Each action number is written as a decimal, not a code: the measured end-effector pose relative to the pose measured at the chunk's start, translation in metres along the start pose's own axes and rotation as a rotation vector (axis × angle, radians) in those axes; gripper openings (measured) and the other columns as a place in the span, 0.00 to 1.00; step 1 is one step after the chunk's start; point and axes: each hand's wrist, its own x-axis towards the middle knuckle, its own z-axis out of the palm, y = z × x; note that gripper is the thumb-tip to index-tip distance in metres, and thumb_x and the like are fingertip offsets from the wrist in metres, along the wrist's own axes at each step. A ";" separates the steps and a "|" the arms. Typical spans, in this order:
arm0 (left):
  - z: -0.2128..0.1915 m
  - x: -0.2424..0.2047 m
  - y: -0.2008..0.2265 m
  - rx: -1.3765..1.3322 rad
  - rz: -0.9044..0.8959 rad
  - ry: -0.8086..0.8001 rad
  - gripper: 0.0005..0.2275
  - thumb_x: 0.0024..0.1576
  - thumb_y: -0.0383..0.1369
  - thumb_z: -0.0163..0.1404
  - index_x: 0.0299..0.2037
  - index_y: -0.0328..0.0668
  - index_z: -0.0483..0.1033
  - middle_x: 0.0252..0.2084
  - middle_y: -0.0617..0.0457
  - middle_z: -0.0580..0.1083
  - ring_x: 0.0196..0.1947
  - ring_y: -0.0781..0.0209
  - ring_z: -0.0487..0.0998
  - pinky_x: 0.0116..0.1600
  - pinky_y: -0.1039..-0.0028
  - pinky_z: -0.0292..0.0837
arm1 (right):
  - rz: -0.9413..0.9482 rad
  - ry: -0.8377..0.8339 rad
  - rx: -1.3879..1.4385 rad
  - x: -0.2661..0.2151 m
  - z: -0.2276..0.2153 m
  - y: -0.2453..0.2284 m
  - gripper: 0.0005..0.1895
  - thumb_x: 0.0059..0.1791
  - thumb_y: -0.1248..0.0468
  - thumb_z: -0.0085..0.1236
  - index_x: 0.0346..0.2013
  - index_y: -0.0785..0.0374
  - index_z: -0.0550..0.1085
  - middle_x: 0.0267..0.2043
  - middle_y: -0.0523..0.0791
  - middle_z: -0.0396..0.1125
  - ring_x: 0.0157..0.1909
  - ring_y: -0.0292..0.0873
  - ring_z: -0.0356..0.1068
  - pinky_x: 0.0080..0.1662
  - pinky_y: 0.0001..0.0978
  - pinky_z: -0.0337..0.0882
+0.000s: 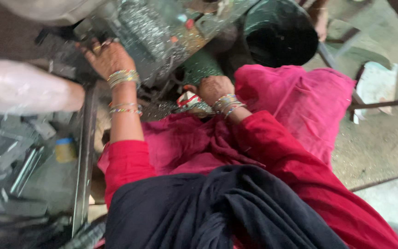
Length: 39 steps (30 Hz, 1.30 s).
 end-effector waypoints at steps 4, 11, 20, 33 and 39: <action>-0.002 -0.004 -0.008 0.058 0.029 0.161 0.16 0.55 0.35 0.50 0.52 0.45 0.82 0.61 0.49 0.76 0.68 0.44 0.63 0.70 0.42 0.35 | 0.048 -0.096 0.063 0.001 -0.012 -0.018 0.45 0.49 0.24 0.32 0.24 0.57 0.81 0.29 0.48 0.76 0.37 0.47 0.77 0.40 0.40 0.74; 0.032 0.013 -0.021 -0.064 -0.052 -0.051 0.14 0.56 0.34 0.53 0.51 0.47 0.83 0.60 0.48 0.77 0.65 0.45 0.70 0.73 0.43 0.43 | -0.023 0.030 0.102 0.005 0.000 0.001 0.43 0.47 0.24 0.33 0.24 0.57 0.78 0.25 0.47 0.75 0.31 0.50 0.78 0.35 0.43 0.74; 0.003 -0.003 -0.011 -0.088 0.035 0.013 0.16 0.55 0.33 0.53 0.54 0.51 0.82 0.61 0.51 0.76 0.67 0.46 0.67 0.74 0.42 0.41 | -0.158 -0.035 -0.038 -0.009 -0.015 -0.013 0.27 0.51 0.33 0.39 0.49 0.39 0.77 0.39 0.45 0.75 0.41 0.49 0.78 0.39 0.43 0.75; 0.020 -0.010 0.002 -0.108 -0.029 0.232 0.14 0.62 0.33 0.42 0.48 0.43 0.83 0.54 0.49 0.79 0.65 0.49 0.68 0.73 0.40 0.37 | -0.226 0.044 -0.180 0.010 -0.060 -0.036 0.43 0.56 0.30 0.32 0.29 0.61 0.82 0.31 0.53 0.75 0.37 0.56 0.77 0.39 0.50 0.74; 0.000 -0.016 0.019 0.010 -0.061 0.182 0.13 0.62 0.33 0.44 0.47 0.44 0.83 0.55 0.47 0.78 0.68 0.48 0.66 0.73 0.43 0.37 | -0.228 0.013 -0.199 0.019 -0.058 -0.028 0.44 0.57 0.31 0.33 0.27 0.64 0.81 0.30 0.55 0.74 0.37 0.57 0.76 0.40 0.49 0.74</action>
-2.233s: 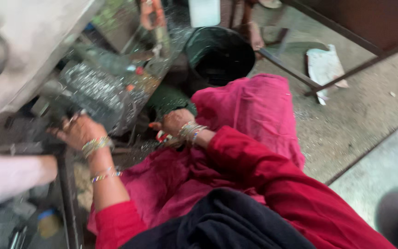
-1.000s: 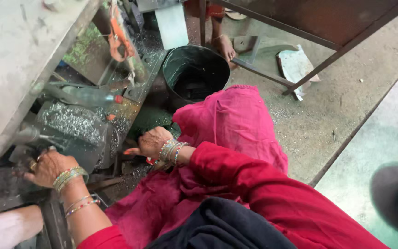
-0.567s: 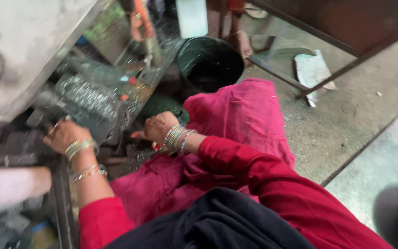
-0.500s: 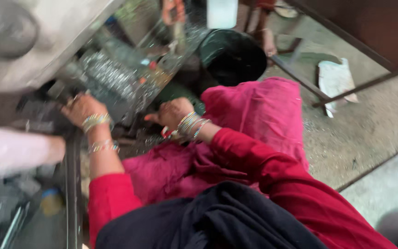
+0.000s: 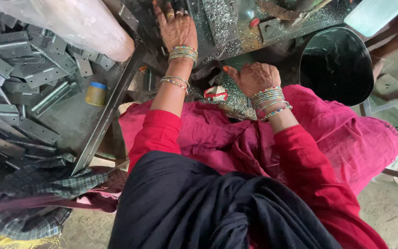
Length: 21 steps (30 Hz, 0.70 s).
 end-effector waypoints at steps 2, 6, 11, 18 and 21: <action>0.003 -0.001 -0.001 -0.034 -0.016 -0.029 0.12 0.61 0.32 0.45 0.45 0.46 0.84 0.55 0.48 0.78 0.69 0.46 0.65 0.73 0.43 0.37 | 0.030 -0.012 0.036 0.001 0.020 0.009 0.44 0.57 0.31 0.33 0.28 0.64 0.81 0.31 0.56 0.74 0.38 0.58 0.76 0.41 0.50 0.74; 0.006 0.004 -0.010 -0.035 0.002 0.082 0.11 0.61 0.33 0.47 0.45 0.45 0.84 0.54 0.48 0.78 0.67 0.46 0.67 0.73 0.42 0.37 | 0.165 -0.142 0.182 -0.009 0.076 0.023 0.45 0.56 0.30 0.33 0.32 0.66 0.81 0.36 0.60 0.74 0.44 0.61 0.75 0.45 0.52 0.73; 0.008 0.008 -0.013 -0.080 0.008 0.078 0.11 0.62 0.31 0.47 0.47 0.44 0.84 0.55 0.48 0.78 0.68 0.45 0.65 0.73 0.42 0.36 | 0.239 -0.203 0.262 -0.008 0.104 0.032 0.45 0.56 0.30 0.31 0.37 0.66 0.81 0.40 0.60 0.74 0.48 0.62 0.74 0.47 0.55 0.72; -0.016 -0.010 -0.017 -0.193 0.055 -0.051 0.16 0.57 0.32 0.50 0.54 0.42 0.79 0.64 0.53 0.72 0.71 0.50 0.62 0.74 0.38 0.29 | 0.015 0.154 0.059 -0.033 0.032 0.001 0.38 0.54 0.32 0.36 0.42 0.62 0.78 0.30 0.53 0.75 0.36 0.56 0.77 0.39 0.50 0.73; -0.046 -0.060 -0.008 -0.259 0.097 -0.150 0.26 0.55 0.44 0.55 0.59 0.35 0.74 0.66 0.50 0.70 0.72 0.50 0.61 0.75 0.40 0.28 | 0.001 0.189 0.037 -0.041 0.009 -0.004 0.38 0.53 0.31 0.38 0.43 0.62 0.76 0.29 0.51 0.75 0.33 0.54 0.76 0.35 0.48 0.73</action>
